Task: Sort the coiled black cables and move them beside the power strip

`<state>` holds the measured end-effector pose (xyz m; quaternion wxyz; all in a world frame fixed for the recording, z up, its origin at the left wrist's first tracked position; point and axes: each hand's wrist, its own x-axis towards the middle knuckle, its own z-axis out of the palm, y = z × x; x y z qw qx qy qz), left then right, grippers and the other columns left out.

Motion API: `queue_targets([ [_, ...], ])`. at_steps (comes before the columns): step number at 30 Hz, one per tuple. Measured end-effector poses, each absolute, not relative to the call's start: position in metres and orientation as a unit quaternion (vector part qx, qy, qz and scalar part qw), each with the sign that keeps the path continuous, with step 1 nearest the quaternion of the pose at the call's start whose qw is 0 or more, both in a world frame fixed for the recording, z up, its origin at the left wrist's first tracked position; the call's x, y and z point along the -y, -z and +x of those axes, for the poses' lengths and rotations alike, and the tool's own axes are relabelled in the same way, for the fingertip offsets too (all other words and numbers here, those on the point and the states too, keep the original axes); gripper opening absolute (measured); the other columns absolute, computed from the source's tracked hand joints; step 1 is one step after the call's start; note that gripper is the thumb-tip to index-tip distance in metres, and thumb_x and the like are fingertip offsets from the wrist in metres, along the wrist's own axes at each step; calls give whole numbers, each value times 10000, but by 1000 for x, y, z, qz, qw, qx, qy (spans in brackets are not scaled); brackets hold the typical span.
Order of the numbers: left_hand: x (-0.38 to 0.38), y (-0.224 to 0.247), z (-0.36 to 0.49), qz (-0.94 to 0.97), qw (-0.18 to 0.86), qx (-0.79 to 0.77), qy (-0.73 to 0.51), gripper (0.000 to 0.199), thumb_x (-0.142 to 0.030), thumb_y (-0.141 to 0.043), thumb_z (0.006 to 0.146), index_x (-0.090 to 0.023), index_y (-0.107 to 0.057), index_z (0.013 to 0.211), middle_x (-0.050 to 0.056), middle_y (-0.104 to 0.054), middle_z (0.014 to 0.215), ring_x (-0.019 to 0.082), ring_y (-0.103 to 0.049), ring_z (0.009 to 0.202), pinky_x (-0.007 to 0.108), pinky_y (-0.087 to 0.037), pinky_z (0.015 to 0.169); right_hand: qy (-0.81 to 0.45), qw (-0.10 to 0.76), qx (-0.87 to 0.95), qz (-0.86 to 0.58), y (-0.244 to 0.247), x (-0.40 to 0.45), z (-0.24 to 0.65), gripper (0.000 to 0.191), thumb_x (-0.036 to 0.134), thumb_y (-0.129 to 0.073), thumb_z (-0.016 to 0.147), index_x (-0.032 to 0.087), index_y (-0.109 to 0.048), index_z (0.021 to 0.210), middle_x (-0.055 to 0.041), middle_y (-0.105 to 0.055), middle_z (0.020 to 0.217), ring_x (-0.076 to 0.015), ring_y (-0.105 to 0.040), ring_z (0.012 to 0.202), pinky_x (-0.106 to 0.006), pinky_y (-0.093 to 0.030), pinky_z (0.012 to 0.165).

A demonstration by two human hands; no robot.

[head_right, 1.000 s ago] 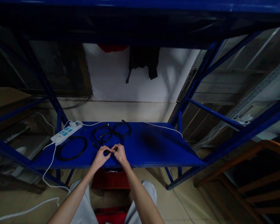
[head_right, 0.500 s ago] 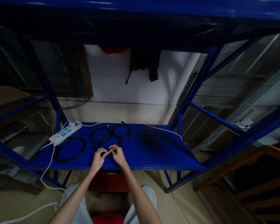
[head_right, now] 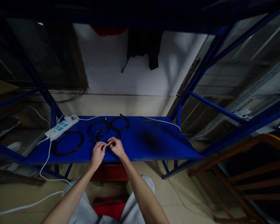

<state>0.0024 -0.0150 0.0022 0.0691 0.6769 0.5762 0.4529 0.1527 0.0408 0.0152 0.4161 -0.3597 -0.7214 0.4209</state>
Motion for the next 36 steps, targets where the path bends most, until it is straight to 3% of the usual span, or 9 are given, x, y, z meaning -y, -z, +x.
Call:
queue_targets([
  [9, 19, 0, 5, 709, 14, -578, -404, 168, -214, -539, 955, -215, -693, 885, 52, -669, 885, 221, -601, 905, 370, -469, 860, -436, 424, 705, -364, -16, -42, 155, 489, 49, -413, 622, 198, -658, 1018, 7, -742, 766, -176, -672, 714, -264, -456, 713],
  [14, 19, -3, 7, 702, 10, -590, -399, 115, -200, -570, 926, -212, -679, 889, 55, -664, 890, 222, -609, 912, 371, -461, 867, -475, 443, 678, -343, -12, -44, 155, 499, 52, -386, 591, 198, -624, 1006, 2, -736, 750, -193, -693, 766, -301, -476, 807],
  [20, 20, -2, 7, 713, 0, -592, -377, 107, -180, -576, 910, -209, -678, 909, 53, -657, 887, 226, -600, 911, 371, -448, 856, -450, 470, 672, -352, -11, -44, 153, 626, 58, -373, 546, 204, -544, 1130, 35, -716, 678, -195, -690, 788, -362, -427, 972],
  [31, 17, -3, 5, 697, 28, -602, -390, 110, -204, -589, 916, -215, -687, 867, 44, -677, 875, 225, -608, 916, 361, -436, 841, -452, 472, 661, -369, -9, -43, 151, 565, 54, -406, 618, 221, -535, 1143, 42, -691, 656, -201, -694, 771, -347, -488, 892],
  [36, 15, -3, 4, 691, 35, -604, -396, 115, -217, -594, 916, -216, -687, 848, 44, -678, 870, 223, -607, 900, 361, -432, 831, -444, 458, 670, -381, -7, -43, 149, 421, 67, -438, 650, 211, -587, 1016, 26, -699, 686, -186, -690, 721, -295, -514, 767],
])
